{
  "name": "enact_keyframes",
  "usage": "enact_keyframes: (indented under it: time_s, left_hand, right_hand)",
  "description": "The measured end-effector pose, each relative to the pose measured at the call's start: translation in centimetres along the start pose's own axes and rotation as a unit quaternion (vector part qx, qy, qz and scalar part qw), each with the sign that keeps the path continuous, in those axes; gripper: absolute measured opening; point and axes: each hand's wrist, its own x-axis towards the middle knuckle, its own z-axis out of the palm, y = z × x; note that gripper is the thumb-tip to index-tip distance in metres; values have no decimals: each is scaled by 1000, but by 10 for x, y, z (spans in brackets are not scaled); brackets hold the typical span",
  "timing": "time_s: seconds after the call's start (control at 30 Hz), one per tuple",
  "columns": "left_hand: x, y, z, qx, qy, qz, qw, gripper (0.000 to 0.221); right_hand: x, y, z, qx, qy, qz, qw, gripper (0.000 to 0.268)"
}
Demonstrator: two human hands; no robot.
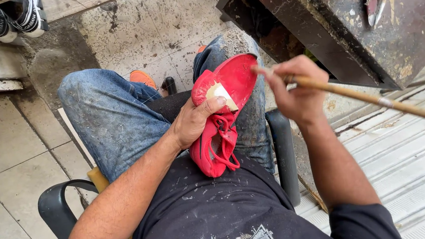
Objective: Applying adhesive to the sole of a red sneaker using a wooden applicator stick
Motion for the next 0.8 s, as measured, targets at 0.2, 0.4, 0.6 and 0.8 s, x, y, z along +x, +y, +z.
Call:
enact_keyframes:
  time_s: [0.2, 0.4, 0.6, 0.8]
  left_hand:
    - [-7, 16, 3, 8, 5, -5, 1000, 48]
    - [-2, 12, 2, 13, -2, -5, 1000, 49]
    - [0, 7, -4, -6, 12, -16, 1000, 45]
    - [-3, 19, 0, -61, -7, 0, 998, 36]
  right_hand:
    - [-18, -10, 10, -78, 12, 41, 996, 19]
    - [-4, 24, 9, -35, 82, -5, 996, 17]
    - [-4, 25, 19, 40, 113, -19, 993, 19]
    - [-10, 11, 54, 102, 39, 169, 980, 19]
